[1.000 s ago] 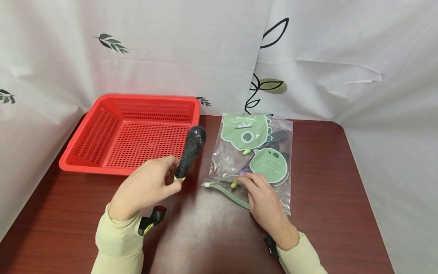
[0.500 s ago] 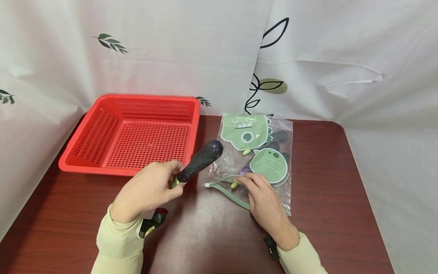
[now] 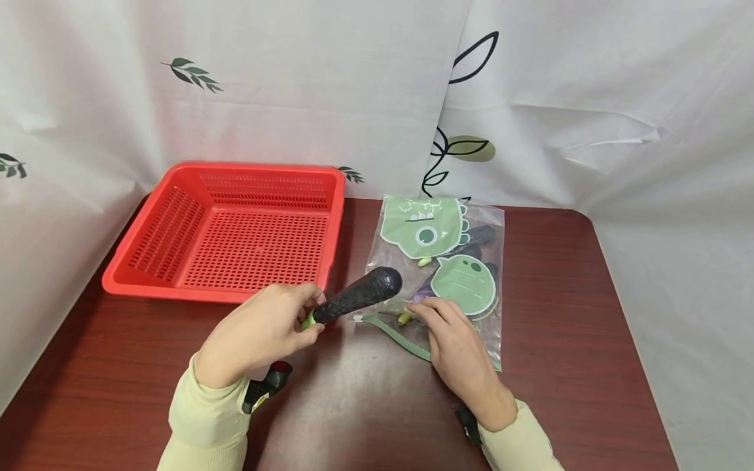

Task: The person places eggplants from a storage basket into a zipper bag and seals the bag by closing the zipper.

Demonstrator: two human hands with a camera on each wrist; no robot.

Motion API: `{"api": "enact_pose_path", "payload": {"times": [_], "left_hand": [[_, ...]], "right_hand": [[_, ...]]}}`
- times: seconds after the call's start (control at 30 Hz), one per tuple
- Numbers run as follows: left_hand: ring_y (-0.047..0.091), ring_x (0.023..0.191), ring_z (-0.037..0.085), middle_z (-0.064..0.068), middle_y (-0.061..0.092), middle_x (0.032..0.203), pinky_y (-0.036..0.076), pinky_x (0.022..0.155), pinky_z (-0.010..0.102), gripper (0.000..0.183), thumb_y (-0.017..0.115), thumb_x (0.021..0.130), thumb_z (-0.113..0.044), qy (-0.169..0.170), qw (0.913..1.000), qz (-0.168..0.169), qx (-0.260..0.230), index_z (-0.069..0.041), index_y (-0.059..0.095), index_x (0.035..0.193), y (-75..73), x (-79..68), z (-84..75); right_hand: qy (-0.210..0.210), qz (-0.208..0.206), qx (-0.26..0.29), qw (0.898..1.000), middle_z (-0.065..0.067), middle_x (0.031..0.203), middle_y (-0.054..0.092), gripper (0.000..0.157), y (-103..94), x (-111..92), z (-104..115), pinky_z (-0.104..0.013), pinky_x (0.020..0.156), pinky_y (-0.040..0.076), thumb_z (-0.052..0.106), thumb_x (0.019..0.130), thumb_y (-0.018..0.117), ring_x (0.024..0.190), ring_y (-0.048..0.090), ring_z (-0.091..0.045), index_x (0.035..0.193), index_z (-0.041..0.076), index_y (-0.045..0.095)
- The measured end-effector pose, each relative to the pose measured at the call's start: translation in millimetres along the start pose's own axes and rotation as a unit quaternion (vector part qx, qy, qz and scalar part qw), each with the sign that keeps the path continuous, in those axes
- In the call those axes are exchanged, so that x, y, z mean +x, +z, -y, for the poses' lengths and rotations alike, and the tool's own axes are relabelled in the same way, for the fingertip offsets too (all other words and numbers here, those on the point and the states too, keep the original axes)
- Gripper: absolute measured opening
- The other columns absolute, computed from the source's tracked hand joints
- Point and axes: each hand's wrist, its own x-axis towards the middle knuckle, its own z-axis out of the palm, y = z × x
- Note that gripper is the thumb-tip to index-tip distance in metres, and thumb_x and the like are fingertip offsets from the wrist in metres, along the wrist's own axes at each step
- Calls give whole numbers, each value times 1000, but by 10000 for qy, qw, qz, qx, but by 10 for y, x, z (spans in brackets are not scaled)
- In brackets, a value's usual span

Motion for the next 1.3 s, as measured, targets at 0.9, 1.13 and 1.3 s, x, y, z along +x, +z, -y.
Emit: {"api": "enact_pose_path", "payload": {"times": [0.9,1.13,1.3], "left_hand": [[43,49,4,-12,52,62,37,48,23,18,71,67,-23,273,9972,354,596,-20,61,82,115,23,-5],[42,47,4,-12,50,59,36,47,23,16,71,66,-21,179,9967,540,583,-19,61,78,150,29,-14],[43,46,6,-11,48,58,36,47,25,17,72,65,-20,135,9961,659,579,-19,61,78,177,35,-30]], "right_hand": [[186,-38,-75,9998,-4,109,59,29,-48,-1,-18,-20,94,35,-2,83,55,104,52,-20,109,5,64],[-17,-257,26,9997,-1,107,59,37,-43,12,-8,-21,91,35,-4,82,51,102,53,-18,112,11,64],[-100,-341,44,9994,1,107,59,39,-43,19,-1,-21,90,35,-4,81,49,101,53,-17,113,12,65]]}}
